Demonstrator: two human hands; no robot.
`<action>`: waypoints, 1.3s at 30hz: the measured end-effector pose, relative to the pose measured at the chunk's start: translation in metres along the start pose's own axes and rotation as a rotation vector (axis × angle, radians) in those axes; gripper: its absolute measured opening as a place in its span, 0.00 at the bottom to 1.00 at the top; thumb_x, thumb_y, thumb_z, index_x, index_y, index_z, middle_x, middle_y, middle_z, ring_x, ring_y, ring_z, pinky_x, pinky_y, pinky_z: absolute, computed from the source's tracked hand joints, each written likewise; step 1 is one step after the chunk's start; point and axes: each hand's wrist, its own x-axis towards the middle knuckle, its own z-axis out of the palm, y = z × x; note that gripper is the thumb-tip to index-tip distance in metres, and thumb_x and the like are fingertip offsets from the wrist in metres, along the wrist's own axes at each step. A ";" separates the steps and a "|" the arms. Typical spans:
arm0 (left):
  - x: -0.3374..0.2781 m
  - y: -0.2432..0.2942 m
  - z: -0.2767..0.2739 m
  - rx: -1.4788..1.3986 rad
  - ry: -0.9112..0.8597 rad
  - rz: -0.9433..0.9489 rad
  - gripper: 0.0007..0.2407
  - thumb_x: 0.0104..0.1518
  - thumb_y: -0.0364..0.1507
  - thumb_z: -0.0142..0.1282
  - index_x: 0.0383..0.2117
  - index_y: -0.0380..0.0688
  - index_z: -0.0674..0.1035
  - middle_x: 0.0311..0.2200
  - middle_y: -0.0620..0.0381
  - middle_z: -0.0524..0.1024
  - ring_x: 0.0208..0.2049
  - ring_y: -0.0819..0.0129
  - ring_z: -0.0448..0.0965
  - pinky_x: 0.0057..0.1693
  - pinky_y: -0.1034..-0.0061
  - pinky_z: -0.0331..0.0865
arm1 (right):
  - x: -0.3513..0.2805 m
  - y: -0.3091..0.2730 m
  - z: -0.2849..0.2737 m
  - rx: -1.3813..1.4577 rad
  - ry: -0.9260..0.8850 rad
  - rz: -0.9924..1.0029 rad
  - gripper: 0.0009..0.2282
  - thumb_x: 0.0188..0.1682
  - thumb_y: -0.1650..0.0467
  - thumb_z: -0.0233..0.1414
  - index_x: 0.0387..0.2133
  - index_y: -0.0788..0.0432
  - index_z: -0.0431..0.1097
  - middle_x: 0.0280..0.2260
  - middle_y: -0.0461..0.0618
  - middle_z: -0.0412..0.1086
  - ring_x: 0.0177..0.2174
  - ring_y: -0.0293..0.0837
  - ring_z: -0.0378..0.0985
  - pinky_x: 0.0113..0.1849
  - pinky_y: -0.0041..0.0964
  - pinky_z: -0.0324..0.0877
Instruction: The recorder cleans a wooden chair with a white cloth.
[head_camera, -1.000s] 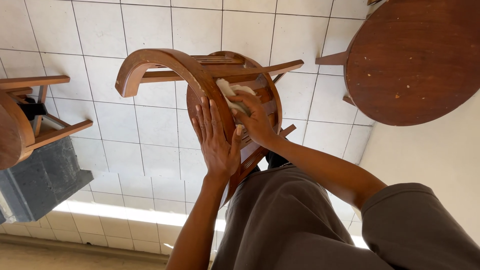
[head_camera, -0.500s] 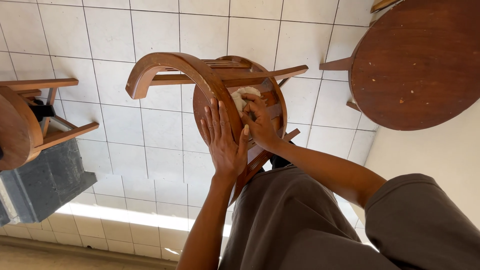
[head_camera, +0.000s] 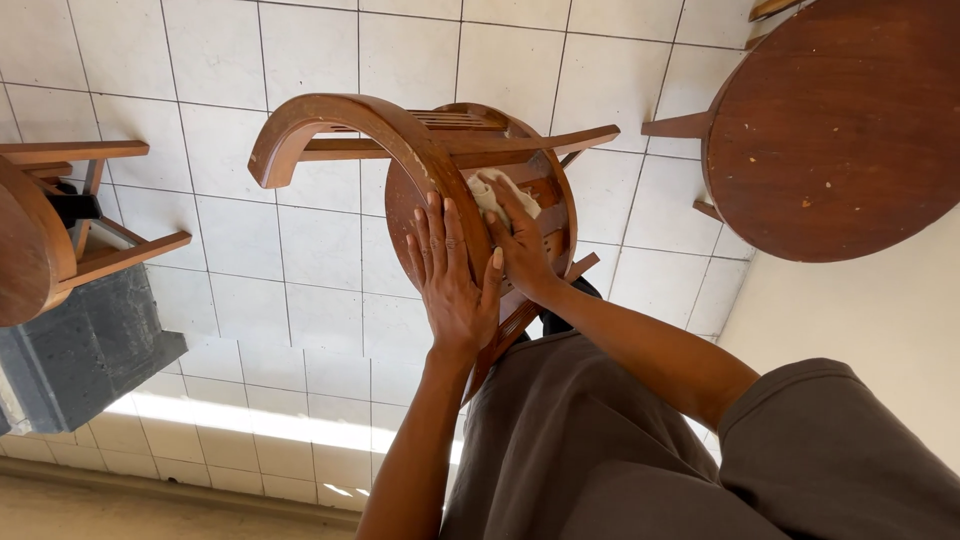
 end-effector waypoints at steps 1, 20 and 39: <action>-0.002 0.001 -0.002 -0.001 -0.007 -0.003 0.31 0.71 0.45 0.37 0.73 0.35 0.51 0.75 0.41 0.46 0.78 0.47 0.38 0.78 0.48 0.33 | -0.002 0.003 -0.003 0.000 0.002 0.008 0.21 0.59 0.65 0.43 0.65 0.54 0.56 0.54 0.54 0.68 0.33 0.40 0.76 0.33 0.31 0.79; 0.001 0.004 0.003 0.013 0.014 0.020 0.32 0.70 0.44 0.41 0.73 0.35 0.50 0.75 0.40 0.45 0.77 0.46 0.39 0.77 0.46 0.34 | 0.029 0.042 -0.036 0.191 -0.212 0.111 0.25 0.60 0.67 0.40 0.71 0.56 0.45 0.70 0.58 0.48 0.62 0.50 0.61 0.58 0.45 0.63; 0.000 0.008 0.007 -0.006 0.030 0.052 0.31 0.69 0.43 0.42 0.73 0.35 0.50 0.75 0.39 0.45 0.77 0.44 0.39 0.78 0.47 0.34 | 0.041 0.081 -0.047 -0.111 0.071 0.263 0.25 0.61 0.61 0.35 0.70 0.56 0.47 0.65 0.59 0.59 0.58 0.53 0.68 0.57 0.44 0.66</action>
